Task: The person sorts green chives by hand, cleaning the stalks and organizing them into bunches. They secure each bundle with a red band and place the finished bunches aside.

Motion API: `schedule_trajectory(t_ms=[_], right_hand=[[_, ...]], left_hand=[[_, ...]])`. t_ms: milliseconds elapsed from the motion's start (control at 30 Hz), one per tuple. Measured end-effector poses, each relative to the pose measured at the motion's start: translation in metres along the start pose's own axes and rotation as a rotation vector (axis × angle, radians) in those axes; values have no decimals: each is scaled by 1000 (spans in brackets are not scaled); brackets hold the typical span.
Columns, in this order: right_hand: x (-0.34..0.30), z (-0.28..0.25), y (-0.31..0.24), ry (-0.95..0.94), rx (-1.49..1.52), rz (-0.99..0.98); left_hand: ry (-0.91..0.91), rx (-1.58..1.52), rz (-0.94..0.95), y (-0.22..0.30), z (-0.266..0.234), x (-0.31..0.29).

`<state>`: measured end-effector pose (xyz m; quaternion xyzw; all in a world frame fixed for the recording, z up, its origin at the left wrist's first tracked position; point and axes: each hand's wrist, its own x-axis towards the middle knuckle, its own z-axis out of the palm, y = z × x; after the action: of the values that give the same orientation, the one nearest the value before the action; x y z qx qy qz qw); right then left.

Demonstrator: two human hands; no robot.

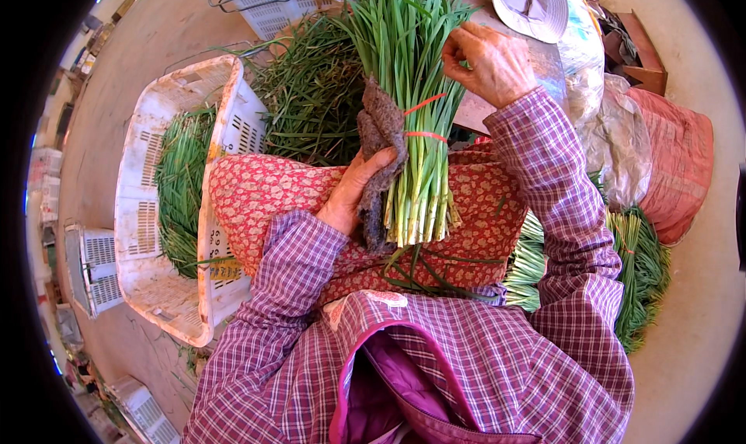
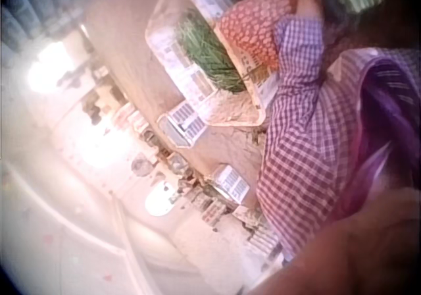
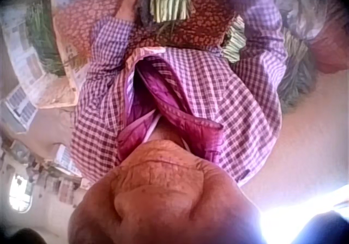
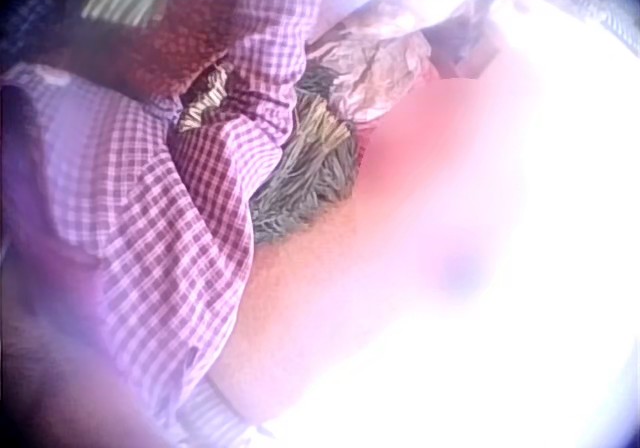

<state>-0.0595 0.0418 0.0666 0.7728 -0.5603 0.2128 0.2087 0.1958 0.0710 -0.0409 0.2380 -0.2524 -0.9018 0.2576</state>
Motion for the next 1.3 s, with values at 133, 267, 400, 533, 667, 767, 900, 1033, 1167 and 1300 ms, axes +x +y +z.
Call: schedule_trajectory(t_ms=[133,267,400,533,667,767,900,1033,1167,1300], right_hand=[[15,-16,22,-159,-120,160],[45,-50,23,118,-84,230],[81,-68,16,329,-65,157],[118,-57,-44,201,829,92],[117,13,-47,-125,525,-53],[102,25,-31,-148,465,-44],[71,15,-16,-224,790,195],[63,12,-19,-287,933,272],[109,0,-37,-191,708,185],[159,19,-72,-301,1078,144]], left_hand=[[1,11,29,0,4,-3],[5,30,82,5,10,-11],[33,31,54,-1,7,-3],[11,14,27,-1,-6,1],[44,38,-5,1,3,0],[-3,22,27,-4,-5,5],[-14,34,29,-1,-2,3],[-30,31,27,-1,-3,4],[-28,19,32,0,-5,2],[33,-4,15,3,4,-3]])
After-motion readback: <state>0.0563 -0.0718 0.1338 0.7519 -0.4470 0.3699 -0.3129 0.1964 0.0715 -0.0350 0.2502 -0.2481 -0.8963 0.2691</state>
